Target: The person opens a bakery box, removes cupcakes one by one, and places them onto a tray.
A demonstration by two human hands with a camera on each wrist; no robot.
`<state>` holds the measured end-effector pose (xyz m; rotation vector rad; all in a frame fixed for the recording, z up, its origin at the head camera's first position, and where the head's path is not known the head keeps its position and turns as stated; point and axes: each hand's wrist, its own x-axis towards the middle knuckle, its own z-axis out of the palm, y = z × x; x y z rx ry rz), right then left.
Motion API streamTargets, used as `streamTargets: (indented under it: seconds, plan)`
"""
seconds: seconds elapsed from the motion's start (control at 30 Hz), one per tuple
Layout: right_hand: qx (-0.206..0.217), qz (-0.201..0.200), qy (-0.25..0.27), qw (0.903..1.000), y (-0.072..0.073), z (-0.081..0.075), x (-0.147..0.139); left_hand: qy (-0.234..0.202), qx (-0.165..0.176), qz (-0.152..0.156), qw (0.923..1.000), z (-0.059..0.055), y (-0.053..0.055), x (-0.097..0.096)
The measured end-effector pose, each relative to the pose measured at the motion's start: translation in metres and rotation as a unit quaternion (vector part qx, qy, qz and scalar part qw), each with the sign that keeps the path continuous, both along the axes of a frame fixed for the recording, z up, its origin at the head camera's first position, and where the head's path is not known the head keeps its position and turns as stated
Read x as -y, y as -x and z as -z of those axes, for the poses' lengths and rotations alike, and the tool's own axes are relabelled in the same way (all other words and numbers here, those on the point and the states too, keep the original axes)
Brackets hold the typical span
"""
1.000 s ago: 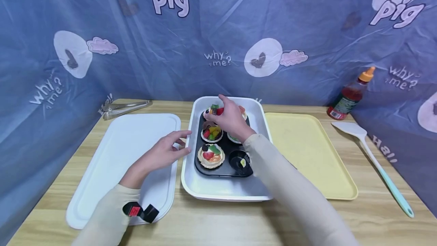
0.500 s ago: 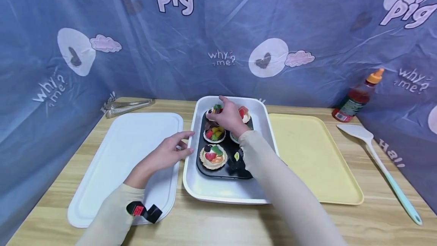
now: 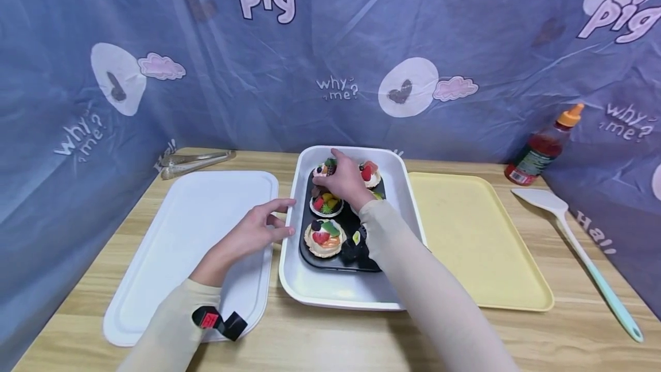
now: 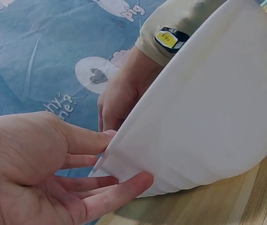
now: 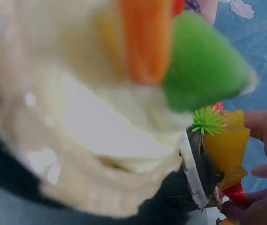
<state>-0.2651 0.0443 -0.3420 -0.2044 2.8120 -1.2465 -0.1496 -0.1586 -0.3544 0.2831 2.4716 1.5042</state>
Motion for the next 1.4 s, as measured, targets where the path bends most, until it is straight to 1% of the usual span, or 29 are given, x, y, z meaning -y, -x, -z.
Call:
streamTargets:
  seconds: [0.1,0.23,0.43,0.6,0.8,0.87,1.0,1.17,1.4]
  plan:
    - [-0.001,0.003,-0.006,1.0,0.0009,0.0026,-0.0006,-0.011,0.002,0.001,0.9999,0.0009,-0.0001,-0.0003]
    - [-0.007,0.005,-0.019,0.9998,0.0014,0.002,-0.0007,-0.019,0.012,0.002,0.9997,0.001,-0.0006,-0.0006]
    - [0.011,0.011,-0.031,0.9994,0.0019,-0.0025,0.0002,-0.035,0.039,0.006,0.9986,-0.0007,-0.0012,-0.0004]
    - [0.021,0.005,-0.049,0.9985,0.0027,-0.0057,0.0011,-0.042,0.056,0.012,0.9975,-0.003,-0.0023,-0.0004]
    - [-0.001,-0.002,-0.071,0.9975,0.0026,-0.0047,0.0015,-0.051,0.07,0.019,0.996,-0.0033,-0.0035,-0.0009]
    - [-0.009,-0.005,-0.07,0.9975,0.0023,-0.0035,0.0013,-0.052,0.071,0.018,0.996,-0.0029,-0.0035,-0.0008]
    - [-0.011,-0.008,-0.06,0.9981,0.0021,-0.0011,0.0003,-0.054,0.074,0.014,0.9957,-0.002,-0.0033,-0.0008]
    - [-0.008,-0.003,-0.047,0.9988,0.002,0.0006,-0.0012,-0.061,0.074,0.01,0.9954,-0.001,-0.0027,-0.0004]
    - [-0.018,0.005,-0.037,0.9991,0.0013,0.0036,-0.0024,-0.072,0.077,0.011,0.9944,0.0006,-0.002,0.0004]
